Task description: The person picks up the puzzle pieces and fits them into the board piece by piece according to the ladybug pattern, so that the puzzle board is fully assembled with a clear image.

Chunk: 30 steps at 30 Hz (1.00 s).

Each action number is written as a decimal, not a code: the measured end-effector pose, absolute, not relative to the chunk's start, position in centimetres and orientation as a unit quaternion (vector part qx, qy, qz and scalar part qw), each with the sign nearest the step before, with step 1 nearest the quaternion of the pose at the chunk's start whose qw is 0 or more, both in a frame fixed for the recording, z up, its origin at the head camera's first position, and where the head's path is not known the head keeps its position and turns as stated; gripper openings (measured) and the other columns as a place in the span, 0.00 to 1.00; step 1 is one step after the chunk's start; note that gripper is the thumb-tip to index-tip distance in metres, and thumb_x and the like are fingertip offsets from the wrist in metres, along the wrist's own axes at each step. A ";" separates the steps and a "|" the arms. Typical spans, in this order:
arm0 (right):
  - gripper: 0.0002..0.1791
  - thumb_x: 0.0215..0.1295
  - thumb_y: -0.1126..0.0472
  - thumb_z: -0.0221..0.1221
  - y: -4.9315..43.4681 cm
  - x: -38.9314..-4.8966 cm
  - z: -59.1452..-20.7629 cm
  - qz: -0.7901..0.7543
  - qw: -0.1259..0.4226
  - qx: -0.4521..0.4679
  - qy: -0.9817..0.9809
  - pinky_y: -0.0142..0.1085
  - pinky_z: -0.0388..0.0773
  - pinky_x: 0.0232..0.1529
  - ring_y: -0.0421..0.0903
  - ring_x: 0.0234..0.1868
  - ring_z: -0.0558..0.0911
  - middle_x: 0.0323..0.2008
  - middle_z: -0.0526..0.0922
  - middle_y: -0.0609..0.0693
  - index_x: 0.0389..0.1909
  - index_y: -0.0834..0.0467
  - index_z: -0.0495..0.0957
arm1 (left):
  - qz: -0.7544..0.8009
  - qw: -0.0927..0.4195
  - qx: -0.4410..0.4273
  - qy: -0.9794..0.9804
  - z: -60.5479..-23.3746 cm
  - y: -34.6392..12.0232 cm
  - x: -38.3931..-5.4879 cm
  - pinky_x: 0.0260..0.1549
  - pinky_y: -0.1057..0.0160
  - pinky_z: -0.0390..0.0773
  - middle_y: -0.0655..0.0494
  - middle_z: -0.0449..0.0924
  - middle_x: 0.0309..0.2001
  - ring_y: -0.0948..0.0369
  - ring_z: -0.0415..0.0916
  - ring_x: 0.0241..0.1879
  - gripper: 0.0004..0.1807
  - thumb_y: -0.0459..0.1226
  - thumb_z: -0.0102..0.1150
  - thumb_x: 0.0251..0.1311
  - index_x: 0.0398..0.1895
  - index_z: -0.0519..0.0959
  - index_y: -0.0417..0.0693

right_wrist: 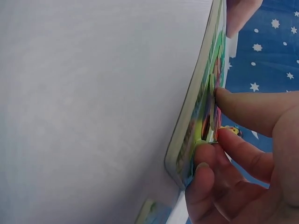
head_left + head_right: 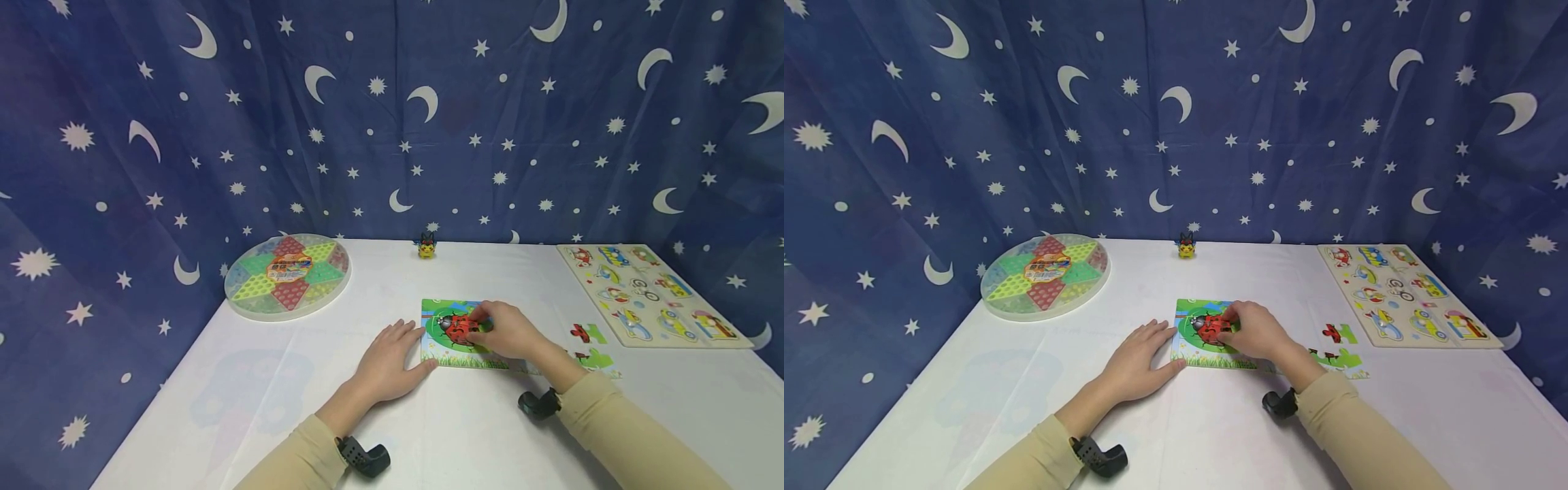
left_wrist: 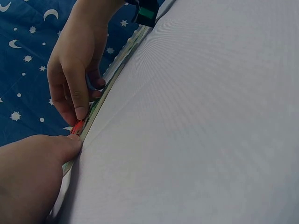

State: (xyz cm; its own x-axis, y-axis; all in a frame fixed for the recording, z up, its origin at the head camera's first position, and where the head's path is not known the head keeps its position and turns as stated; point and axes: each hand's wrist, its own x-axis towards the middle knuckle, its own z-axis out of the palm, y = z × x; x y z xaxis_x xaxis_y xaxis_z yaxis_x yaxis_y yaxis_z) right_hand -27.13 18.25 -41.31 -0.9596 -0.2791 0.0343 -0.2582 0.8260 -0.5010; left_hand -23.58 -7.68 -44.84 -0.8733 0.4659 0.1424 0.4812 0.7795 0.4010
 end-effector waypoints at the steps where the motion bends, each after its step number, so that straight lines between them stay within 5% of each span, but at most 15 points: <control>1: 0.18 0.63 0.56 0.72 18.2 -27.1 -41.3 -0.257 0.020 -0.142 0.956 0.54 0.78 0.56 0.53 0.49 0.81 0.44 0.84 0.52 0.48 0.61 0.81 | -0.217 0.016 -0.250 -0.944 -44.8 -7.7 -23.6 0.76 0.50 0.53 0.48 0.65 0.75 0.49 0.56 0.77 0.38 0.60 0.54 0.69 0.75 0.70 0.49; 19: 0.08 0.62 0.57 0.72 17.2 -27.1 -41.1 -0.229 0.009 -0.165 0.959 0.48 0.79 0.42 0.46 0.37 0.77 0.33 0.81 0.44 0.36 0.52 0.82 | -0.222 0.014 -0.248 -0.943 -44.7 -7.7 -23.5 0.77 0.50 0.52 0.49 0.65 0.75 0.50 0.55 0.77 0.38 0.60 0.54 0.70 0.75 0.70 0.49; 30: 0.09 0.61 0.55 0.73 16.6 -26.7 -40.8 -0.183 -0.009 -0.149 0.972 0.47 0.82 0.37 0.46 0.37 0.81 0.35 0.83 0.45 0.40 0.49 0.86 | -0.227 0.012 -0.247 -0.942 -44.6 -7.7 -23.6 0.76 0.50 0.53 0.48 0.65 0.75 0.49 0.56 0.77 0.37 0.59 0.55 0.70 0.74 0.70 0.48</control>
State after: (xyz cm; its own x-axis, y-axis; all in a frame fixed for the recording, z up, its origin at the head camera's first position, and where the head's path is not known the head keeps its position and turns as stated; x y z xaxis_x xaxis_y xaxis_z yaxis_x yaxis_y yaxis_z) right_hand -26.75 16.61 -40.76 -0.9552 -0.2872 0.0720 -0.2937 0.8884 -0.3529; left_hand -23.58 -7.70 -44.60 -0.8777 0.4599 0.1345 0.4707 0.7750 0.4217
